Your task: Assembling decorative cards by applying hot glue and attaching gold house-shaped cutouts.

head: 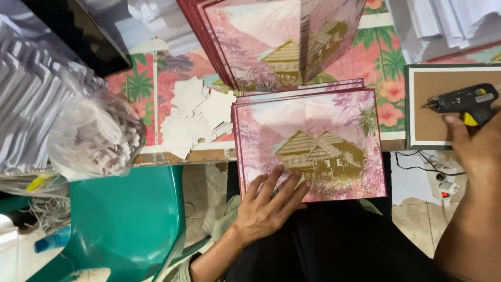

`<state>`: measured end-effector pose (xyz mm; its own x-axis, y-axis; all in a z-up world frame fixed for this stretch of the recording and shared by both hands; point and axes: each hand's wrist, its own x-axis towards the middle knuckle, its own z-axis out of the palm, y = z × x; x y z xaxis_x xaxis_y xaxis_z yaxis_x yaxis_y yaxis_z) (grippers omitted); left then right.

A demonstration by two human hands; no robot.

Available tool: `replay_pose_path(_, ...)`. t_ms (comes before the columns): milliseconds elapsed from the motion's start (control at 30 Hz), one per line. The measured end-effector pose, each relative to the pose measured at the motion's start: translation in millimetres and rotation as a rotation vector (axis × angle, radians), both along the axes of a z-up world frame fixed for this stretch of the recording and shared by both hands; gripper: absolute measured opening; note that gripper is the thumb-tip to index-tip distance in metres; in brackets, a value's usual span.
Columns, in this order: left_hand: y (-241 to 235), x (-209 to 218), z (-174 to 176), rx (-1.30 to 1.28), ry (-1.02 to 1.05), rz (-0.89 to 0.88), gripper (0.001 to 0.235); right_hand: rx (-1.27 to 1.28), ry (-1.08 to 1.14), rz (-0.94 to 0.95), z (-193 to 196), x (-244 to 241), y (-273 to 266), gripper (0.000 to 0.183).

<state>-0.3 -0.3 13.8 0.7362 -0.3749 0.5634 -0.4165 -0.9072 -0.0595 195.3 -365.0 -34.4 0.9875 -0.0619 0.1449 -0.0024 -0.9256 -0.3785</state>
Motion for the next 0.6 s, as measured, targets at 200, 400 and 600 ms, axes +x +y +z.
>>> replay_pose_path(200,5.0,2.6,0.7,-0.03,-0.011,-0.024,0.03,0.138,0.064,0.004,-53.7,1.5,-40.8,0.039)
replay_pose_path(400,8.0,5.7,-3.1,-0.058,-0.015,-0.052,0.033,0.146,-0.213,0.587,39.9,-44.8,68.0,0.047)
replay_pose_path(600,9.6,5.9,-4.2,-0.061,0.005,-0.063,0.033,0.06,-0.425,0.859,60.3,-45.4,137.6,0.043)
